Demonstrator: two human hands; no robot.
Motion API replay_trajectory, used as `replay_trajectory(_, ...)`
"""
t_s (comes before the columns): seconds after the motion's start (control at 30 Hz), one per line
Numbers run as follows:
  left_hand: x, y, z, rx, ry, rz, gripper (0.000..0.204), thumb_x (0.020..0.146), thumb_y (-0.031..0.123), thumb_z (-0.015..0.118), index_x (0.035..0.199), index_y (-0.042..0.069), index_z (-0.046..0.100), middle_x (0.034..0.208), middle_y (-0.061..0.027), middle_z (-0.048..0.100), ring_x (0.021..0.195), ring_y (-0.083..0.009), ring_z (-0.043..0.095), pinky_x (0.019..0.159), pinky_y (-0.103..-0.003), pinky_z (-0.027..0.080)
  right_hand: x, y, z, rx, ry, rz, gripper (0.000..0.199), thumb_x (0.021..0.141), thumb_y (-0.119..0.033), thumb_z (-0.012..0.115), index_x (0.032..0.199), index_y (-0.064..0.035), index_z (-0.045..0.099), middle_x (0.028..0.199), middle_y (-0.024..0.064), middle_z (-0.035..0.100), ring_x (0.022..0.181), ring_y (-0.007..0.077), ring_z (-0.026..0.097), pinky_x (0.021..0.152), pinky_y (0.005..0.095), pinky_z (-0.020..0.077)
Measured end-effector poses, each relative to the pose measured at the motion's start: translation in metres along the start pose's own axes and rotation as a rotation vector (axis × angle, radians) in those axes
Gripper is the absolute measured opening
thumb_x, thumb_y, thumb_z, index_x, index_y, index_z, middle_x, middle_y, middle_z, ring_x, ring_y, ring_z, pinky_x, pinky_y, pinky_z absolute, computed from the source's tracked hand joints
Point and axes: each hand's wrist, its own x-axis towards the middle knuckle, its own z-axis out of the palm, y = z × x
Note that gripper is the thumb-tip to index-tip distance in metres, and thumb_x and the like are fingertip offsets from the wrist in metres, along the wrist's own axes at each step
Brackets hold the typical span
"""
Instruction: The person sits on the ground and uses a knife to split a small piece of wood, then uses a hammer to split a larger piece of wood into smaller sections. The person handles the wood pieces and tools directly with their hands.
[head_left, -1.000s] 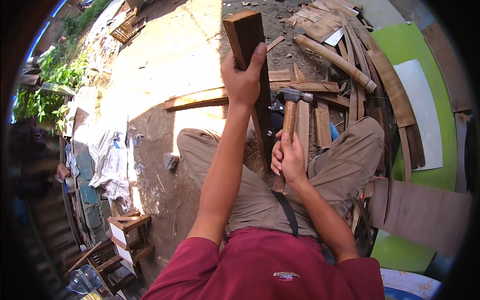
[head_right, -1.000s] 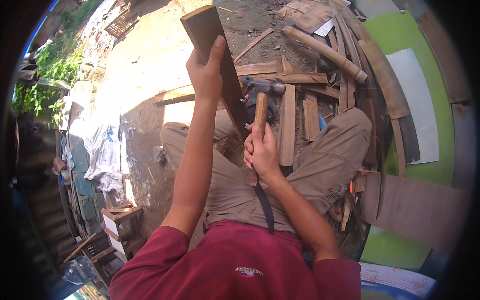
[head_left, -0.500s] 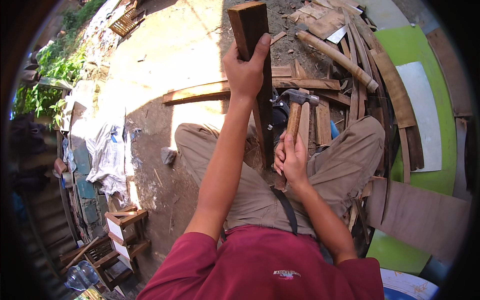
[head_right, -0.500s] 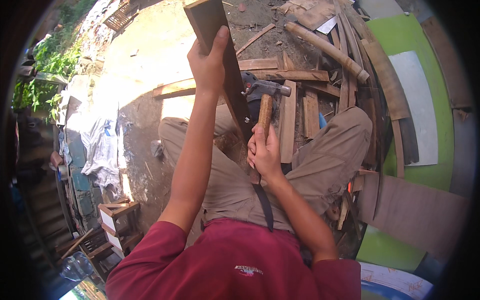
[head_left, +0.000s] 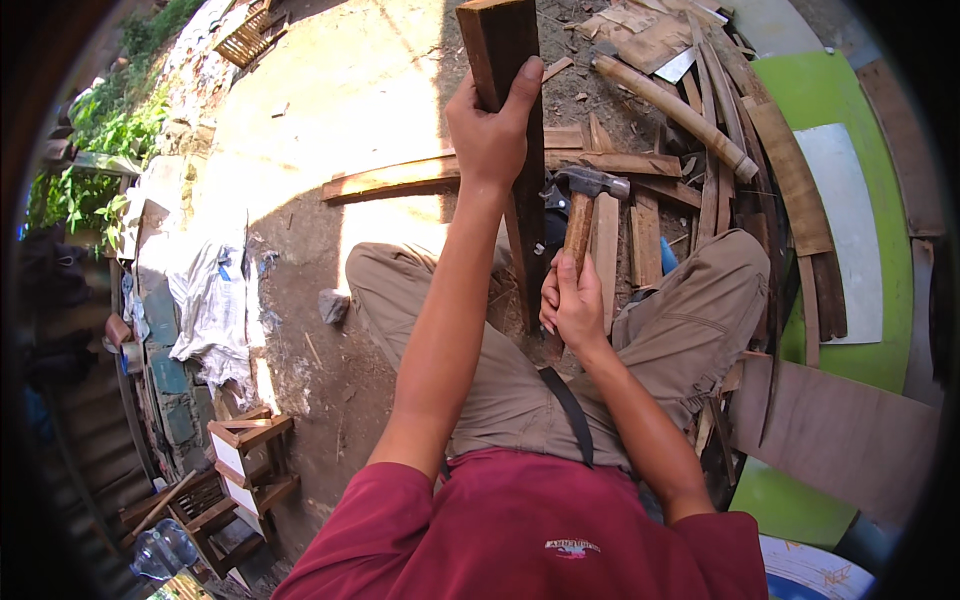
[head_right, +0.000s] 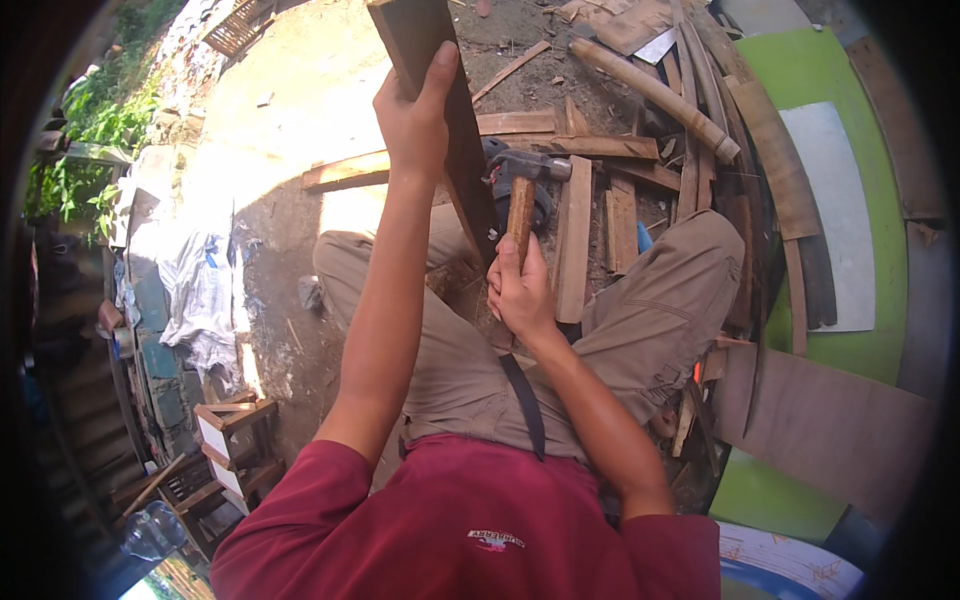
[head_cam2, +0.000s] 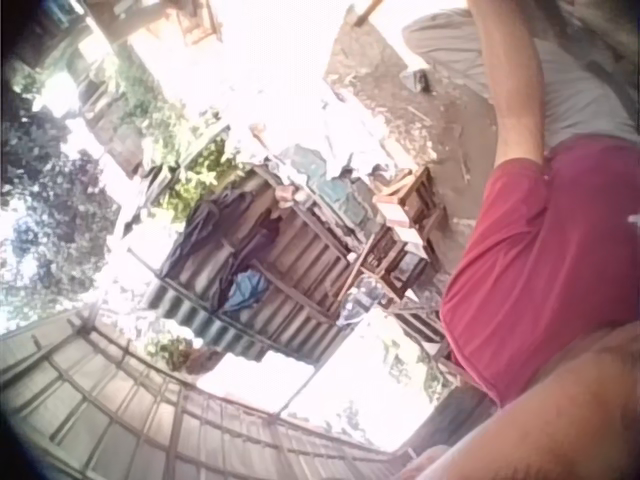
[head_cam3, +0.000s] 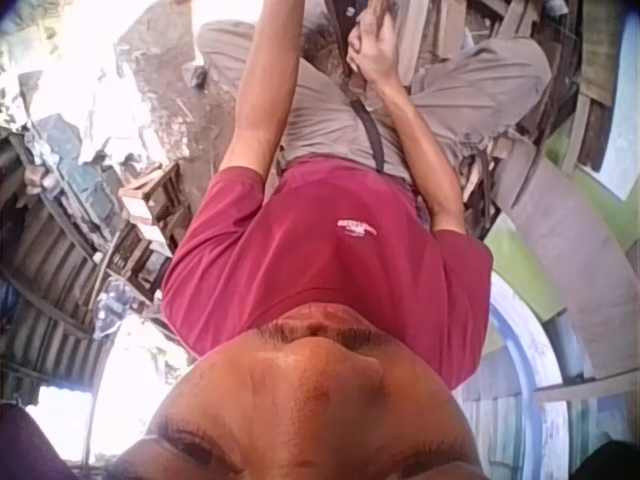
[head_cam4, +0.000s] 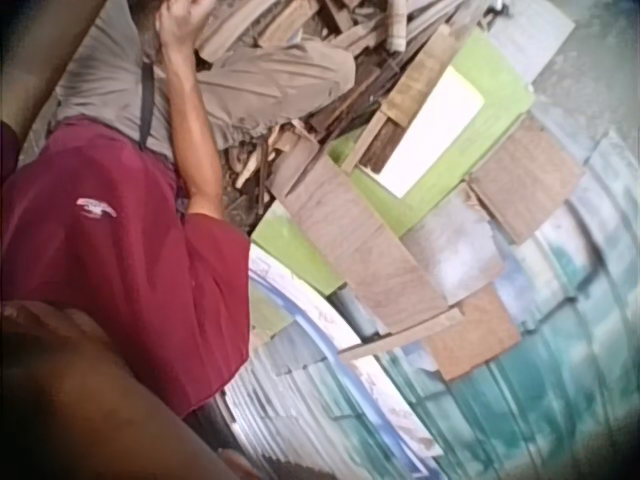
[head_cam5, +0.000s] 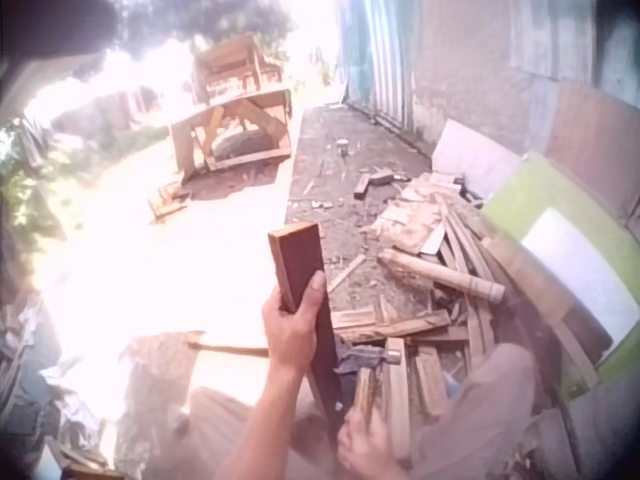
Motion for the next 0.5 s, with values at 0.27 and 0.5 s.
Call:
replay_trajectory(0.27, 0.005, -0.007, -0.001, 0.049, 0.025, 0.028, 0.035, 0.089, 0.032, 0.08, 0.092, -0.003, 0.071, 0.078, -0.0024, 0.07, 0.071, -0.0078, 0.059, 0.065, -0.026, 0.047, -0.007, -0.016, 0.001, -0.084, 0.063, 0.039, 0.034, 0.107, -0.045, 0.049, 0.102, -0.0123, 0.043, 0.066, -0.0024, 0.041, 0.044, 0.0042, 0.037, 0.037, 0.023, 0.0328)
replay_trajectory(0.5, 0.007, -0.011, 0.0, 0.055, 0.015, 0.014, 0.038, 0.088, 0.032, 0.081, 0.093, -0.004, 0.072, 0.081, -0.0057, 0.072, 0.074, -0.0096, 0.063, 0.067, -0.027, 0.05, -0.015, -0.038, -0.001, -0.128, 0.078, 0.084, 0.037, 0.106, -0.047, 0.05, 0.098, -0.0124, 0.043, 0.065, -0.0036, 0.041, 0.044, 0.0033, 0.037, 0.037, 0.0225, 0.0315)
